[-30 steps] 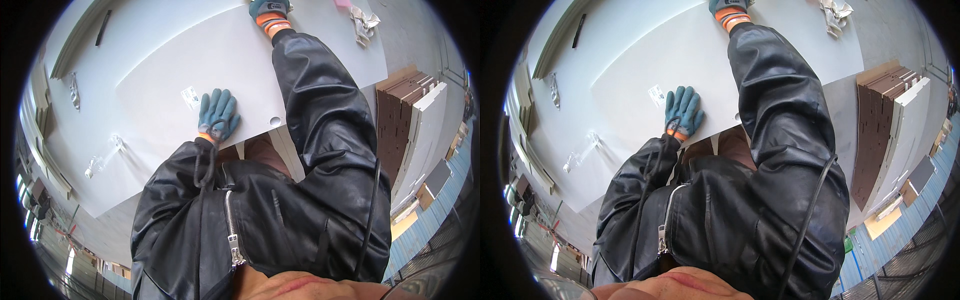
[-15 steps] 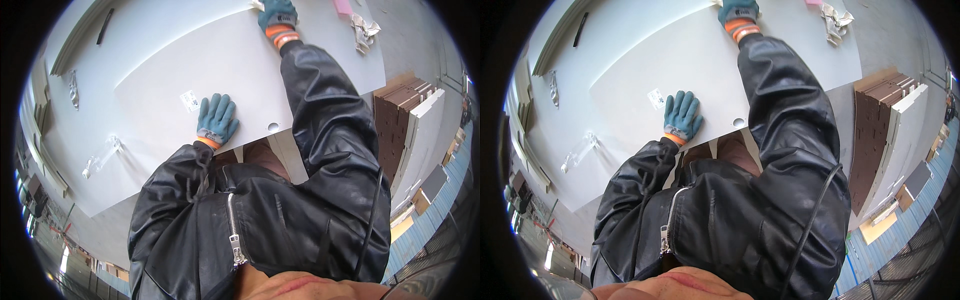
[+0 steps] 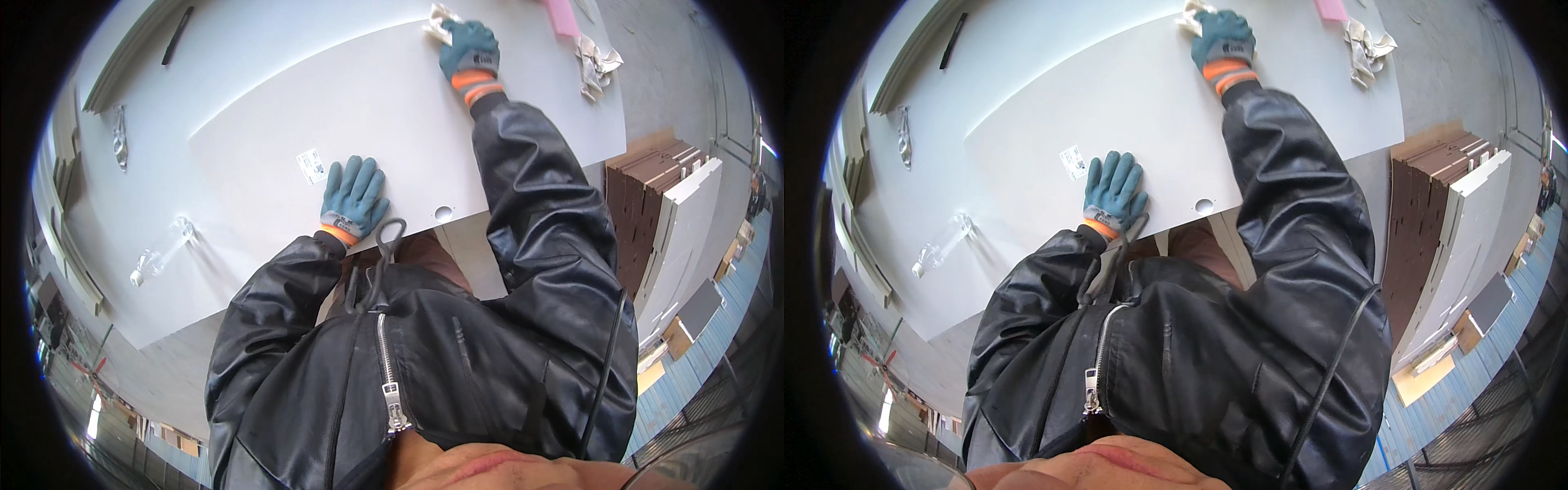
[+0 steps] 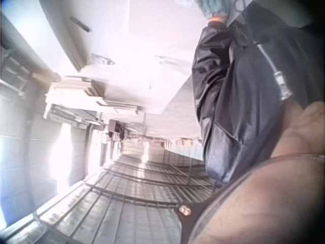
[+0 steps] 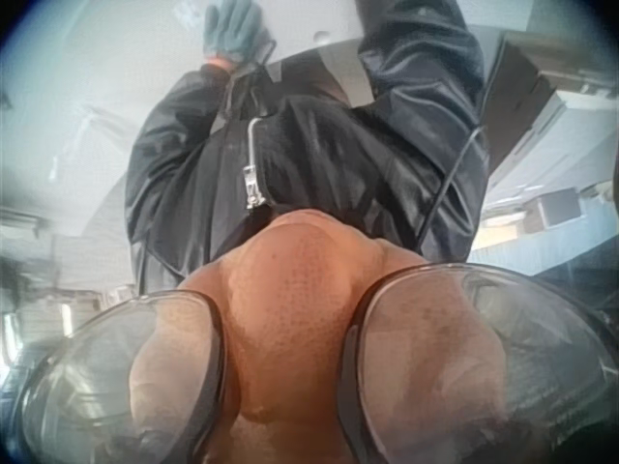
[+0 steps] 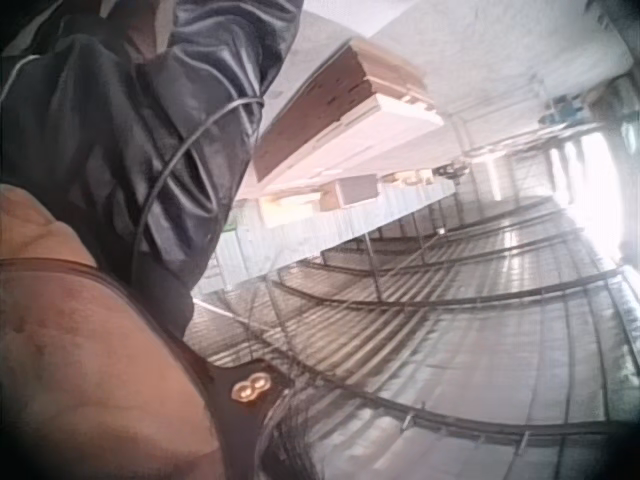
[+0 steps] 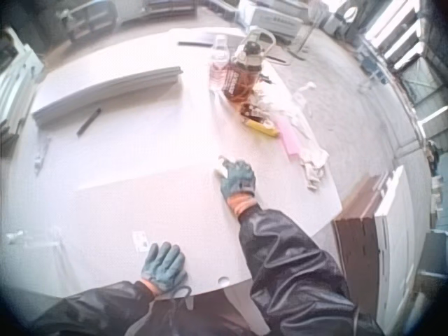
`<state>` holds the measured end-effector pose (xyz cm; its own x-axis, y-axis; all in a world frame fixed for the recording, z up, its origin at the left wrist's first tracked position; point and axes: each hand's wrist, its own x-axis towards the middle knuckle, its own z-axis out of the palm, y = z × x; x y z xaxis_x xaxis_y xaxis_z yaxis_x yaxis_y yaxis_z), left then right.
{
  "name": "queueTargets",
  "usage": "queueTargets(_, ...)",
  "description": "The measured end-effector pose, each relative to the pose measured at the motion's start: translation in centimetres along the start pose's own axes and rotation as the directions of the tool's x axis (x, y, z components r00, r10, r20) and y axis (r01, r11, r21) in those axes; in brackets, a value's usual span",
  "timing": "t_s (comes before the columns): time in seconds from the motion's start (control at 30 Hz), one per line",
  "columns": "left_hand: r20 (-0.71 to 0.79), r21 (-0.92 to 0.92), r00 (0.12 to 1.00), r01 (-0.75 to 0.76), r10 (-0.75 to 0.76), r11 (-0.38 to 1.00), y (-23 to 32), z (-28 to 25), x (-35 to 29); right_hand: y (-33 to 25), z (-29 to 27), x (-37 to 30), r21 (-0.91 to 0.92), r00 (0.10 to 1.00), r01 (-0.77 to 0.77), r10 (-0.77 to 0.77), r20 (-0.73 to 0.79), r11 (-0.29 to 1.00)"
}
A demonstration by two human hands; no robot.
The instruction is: The person wipes a large white panel on a workbench using a cloth and a liquid from a plastic bottle. They repeatedly wipe both sides of the panel, flip it over, and continue cleaning the surface.
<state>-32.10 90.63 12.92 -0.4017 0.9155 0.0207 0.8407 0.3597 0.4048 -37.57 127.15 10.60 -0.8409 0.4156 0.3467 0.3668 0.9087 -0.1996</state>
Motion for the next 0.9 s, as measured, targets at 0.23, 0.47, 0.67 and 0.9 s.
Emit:
queueTargets(0.23,-0.035,0.007,0.999,-0.027,0.027,1.000,-0.5,0.2,-0.2,-0.9,1.6,4.3,-0.058,0.999,-0.048,0.048,-0.016,0.997)
queueTargets(0.47,-0.084,-0.022,0.996,-0.039,0.037,0.999,-0.5,0.3,0.2,1.2,-4.0,-9.3,0.037,0.996,0.094,-0.094,-0.002,0.995)
queueTargets(0.67,-0.079,-0.013,0.996,-0.030,0.029,0.999,-0.1,0.0,0.1,0.6,-14.3,-26.0,0.191,0.967,-0.063,0.013,0.255,0.980)
queueTargets(0.9,-0.107,0.021,0.989,-0.100,0.102,0.995,-0.2,-0.1,0.3,-1.4,-10.9,-19.8,0.044,0.987,-0.074,0.067,0.144,0.996)
